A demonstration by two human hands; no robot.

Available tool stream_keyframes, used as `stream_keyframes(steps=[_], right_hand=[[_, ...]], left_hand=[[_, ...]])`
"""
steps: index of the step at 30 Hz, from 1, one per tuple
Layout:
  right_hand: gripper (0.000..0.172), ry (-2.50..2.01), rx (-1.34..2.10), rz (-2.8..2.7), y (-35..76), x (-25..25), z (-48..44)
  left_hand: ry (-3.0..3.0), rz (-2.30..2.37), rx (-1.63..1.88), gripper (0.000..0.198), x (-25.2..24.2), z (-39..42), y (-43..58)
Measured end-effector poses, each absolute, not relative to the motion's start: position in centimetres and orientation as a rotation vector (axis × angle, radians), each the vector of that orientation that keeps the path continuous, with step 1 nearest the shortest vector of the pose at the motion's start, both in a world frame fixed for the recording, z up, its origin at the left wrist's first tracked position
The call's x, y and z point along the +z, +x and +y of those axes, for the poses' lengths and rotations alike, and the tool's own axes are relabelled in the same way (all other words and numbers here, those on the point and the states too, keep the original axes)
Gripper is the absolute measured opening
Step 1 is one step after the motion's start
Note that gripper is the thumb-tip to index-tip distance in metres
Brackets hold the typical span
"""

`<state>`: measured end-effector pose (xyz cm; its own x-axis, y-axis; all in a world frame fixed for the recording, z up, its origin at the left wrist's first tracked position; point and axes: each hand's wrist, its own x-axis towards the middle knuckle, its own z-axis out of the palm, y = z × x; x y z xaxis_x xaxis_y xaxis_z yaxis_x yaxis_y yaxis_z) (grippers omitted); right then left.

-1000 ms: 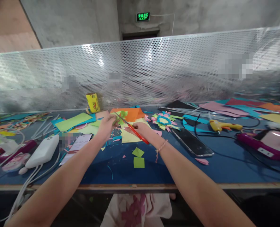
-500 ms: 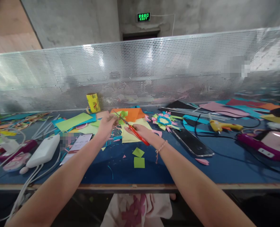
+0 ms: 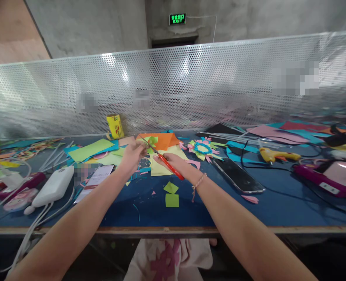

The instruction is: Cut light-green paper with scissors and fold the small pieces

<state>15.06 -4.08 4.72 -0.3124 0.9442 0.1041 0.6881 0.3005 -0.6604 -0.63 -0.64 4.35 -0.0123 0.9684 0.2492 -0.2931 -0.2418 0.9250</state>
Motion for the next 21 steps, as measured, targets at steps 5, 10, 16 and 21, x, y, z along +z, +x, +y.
stream_keyframes(steps=[5, 10, 16, 21], right_hand=[[0.047, -1.402, 0.775, -2.071, 15.2, 4.0, -3.5], [0.046, -1.397, 0.756, -2.079, 15.2, 4.0, -3.6], [0.047, -1.506, 0.652, -2.065, 14.6, 5.0, -4.6], [0.044, -1.608, 0.661, -2.015, 14.3, 5.5, -4.7]], left_hand=[[1.103, 0.793, 1.47, 0.012, 4.4, -0.7, -0.6], [1.086, 0.771, 1.467, 0.016, 4.4, -0.6, -0.7], [1.097, 0.761, 1.48, 0.012, 4.4, -0.6, -0.9], [1.081, 0.764, 1.487, 0.01, 4.6, -0.7, -0.9]])
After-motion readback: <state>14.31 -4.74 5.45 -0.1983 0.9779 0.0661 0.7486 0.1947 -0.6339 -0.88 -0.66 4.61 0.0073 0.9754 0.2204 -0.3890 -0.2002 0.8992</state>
